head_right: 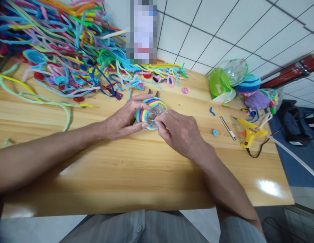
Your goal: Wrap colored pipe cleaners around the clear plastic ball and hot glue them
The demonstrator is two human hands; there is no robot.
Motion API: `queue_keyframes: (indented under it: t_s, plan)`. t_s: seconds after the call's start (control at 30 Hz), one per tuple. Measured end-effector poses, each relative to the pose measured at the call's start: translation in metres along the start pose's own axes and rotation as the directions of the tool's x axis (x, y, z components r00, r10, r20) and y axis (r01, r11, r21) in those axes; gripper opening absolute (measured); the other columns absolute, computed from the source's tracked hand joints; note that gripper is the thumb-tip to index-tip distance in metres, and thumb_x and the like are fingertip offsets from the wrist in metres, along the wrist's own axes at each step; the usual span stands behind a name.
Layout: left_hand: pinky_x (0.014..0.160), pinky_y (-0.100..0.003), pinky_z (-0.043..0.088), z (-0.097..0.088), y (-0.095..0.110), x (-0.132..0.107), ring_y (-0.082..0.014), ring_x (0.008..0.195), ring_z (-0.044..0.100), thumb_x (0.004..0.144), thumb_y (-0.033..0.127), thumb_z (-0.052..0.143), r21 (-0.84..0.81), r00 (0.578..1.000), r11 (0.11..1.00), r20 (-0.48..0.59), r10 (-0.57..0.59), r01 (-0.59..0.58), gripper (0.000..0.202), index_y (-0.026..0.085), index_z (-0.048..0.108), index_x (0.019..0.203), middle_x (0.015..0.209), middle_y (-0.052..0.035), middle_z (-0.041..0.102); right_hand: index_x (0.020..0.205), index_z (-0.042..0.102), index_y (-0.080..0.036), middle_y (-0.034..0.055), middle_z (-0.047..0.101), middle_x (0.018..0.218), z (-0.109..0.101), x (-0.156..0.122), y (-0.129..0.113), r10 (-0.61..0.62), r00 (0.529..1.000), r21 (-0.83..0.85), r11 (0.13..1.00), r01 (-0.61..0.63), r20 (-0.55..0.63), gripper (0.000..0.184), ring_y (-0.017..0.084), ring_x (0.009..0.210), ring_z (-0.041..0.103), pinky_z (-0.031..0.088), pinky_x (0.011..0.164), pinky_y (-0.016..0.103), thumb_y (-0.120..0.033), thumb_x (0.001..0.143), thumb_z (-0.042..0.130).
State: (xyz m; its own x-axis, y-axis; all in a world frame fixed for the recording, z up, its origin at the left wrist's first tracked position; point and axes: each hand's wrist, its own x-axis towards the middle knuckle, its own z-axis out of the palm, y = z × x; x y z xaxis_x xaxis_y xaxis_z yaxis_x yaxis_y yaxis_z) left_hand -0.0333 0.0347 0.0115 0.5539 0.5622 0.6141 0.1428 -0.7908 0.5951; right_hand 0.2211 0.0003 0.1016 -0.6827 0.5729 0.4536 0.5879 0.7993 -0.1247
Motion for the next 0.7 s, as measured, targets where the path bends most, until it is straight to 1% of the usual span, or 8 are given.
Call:
queue_keyframes:
  t_s: [0.2, 0.33, 0.43, 0.53, 0.63, 0.7]
  plan:
    - [0.135, -0.065, 0.041, -0.0015, 0.0015, 0.0018, -0.0351, 0.168, 0.044, 0.109, 0.048, 0.064, -0.007, 1.0, 1.0, 0.015, -0.015, 0.015, 0.049, 0.029, 0.05, 0.152, 0.171, -0.0195, 0.051, 0.093, 0.064, -0.026, -0.0033, 0.073, 0.079, 0.0001, -0.0002, -0.0003, 0.018, 0.999, -0.026, 1.0, -0.017, 0.028, 0.016, 0.012, 0.067, 0.066, 0.042, 0.058, 0.027, -0.012, 0.101, 0.061]
    - [0.134, -0.064, 0.043, -0.0004, 0.0006, 0.0014, -0.0345, 0.168, 0.044, 0.108, 0.044, 0.066, -0.002, 1.0, 1.0, -0.002, 0.002, -0.002, 0.05, 0.028, 0.049, 0.152, 0.17, -0.021, 0.051, 0.093, 0.063, -0.026, -0.0033, 0.074, 0.079, 0.0001, 0.0002, -0.0008, 0.002, 1.0, -0.02, 1.0, -0.002, 0.009, 0.017, 0.012, 0.066, 0.065, 0.041, 0.058, 0.027, -0.011, 0.1, 0.061]
    - [0.134, -0.062, 0.043, 0.0009, -0.0003, 0.0009, -0.034, 0.168, 0.044, 0.108, 0.042, 0.067, -0.001, 1.0, 1.0, -0.013, 0.008, -0.008, 0.05, 0.027, 0.049, 0.152, 0.17, -0.022, 0.051, 0.093, 0.064, -0.026, -0.0037, 0.074, 0.079, -0.0007, -0.0002, -0.0014, 0.03, 1.0, 0.012, 0.999, -0.03, 0.002, 0.017, 0.012, 0.065, 0.065, 0.042, 0.059, 0.027, -0.01, 0.098, 0.061]
    - [0.134, -0.063, 0.043, 0.0024, -0.0008, 0.0007, -0.0336, 0.168, 0.045, 0.108, 0.045, 0.065, -0.002, 1.0, 1.0, -0.026, 0.0, 0.0, 0.048, 0.027, 0.051, 0.151, 0.17, -0.0215, 0.052, 0.095, 0.065, -0.027, -0.0034, 0.073, 0.078, -0.0008, -0.0008, -0.0012, 0.072, 0.997, 0.034, 0.997, -0.072, -0.005, 0.016, 0.013, 0.067, 0.066, 0.045, 0.06, 0.028, -0.011, 0.099, 0.063]
    - [0.135, -0.063, 0.043, 0.0031, -0.0002, 0.0009, -0.033, 0.167, 0.046, 0.109, 0.051, 0.063, -0.006, 0.999, 1.0, -0.035, -0.024, 0.024, 0.048, 0.028, 0.053, 0.149, 0.17, -0.0195, 0.053, 0.095, 0.065, -0.027, -0.0032, 0.072, 0.076, 0.0007, -0.0008, -0.0002, 0.056, 0.998, 0.025, 0.998, -0.055, -0.022, 0.016, 0.014, 0.067, 0.067, 0.046, 0.061, 0.028, -0.012, 0.1, 0.062]
    - [0.134, -0.063, 0.043, 0.0026, 0.0005, 0.0012, -0.0328, 0.167, 0.046, 0.109, 0.054, 0.062, -0.009, 0.999, 1.0, -0.031, -0.03, 0.029, 0.048, 0.028, 0.053, 0.149, 0.17, -0.0188, 0.054, 0.094, 0.064, -0.027, -0.003, 0.072, 0.076, 0.0019, -0.0005, 0.0003, 0.037, 0.999, -0.004, 0.999, -0.037, -0.026, 0.016, 0.014, 0.068, 0.068, 0.045, 0.06, 0.028, -0.013, 0.101, 0.062]
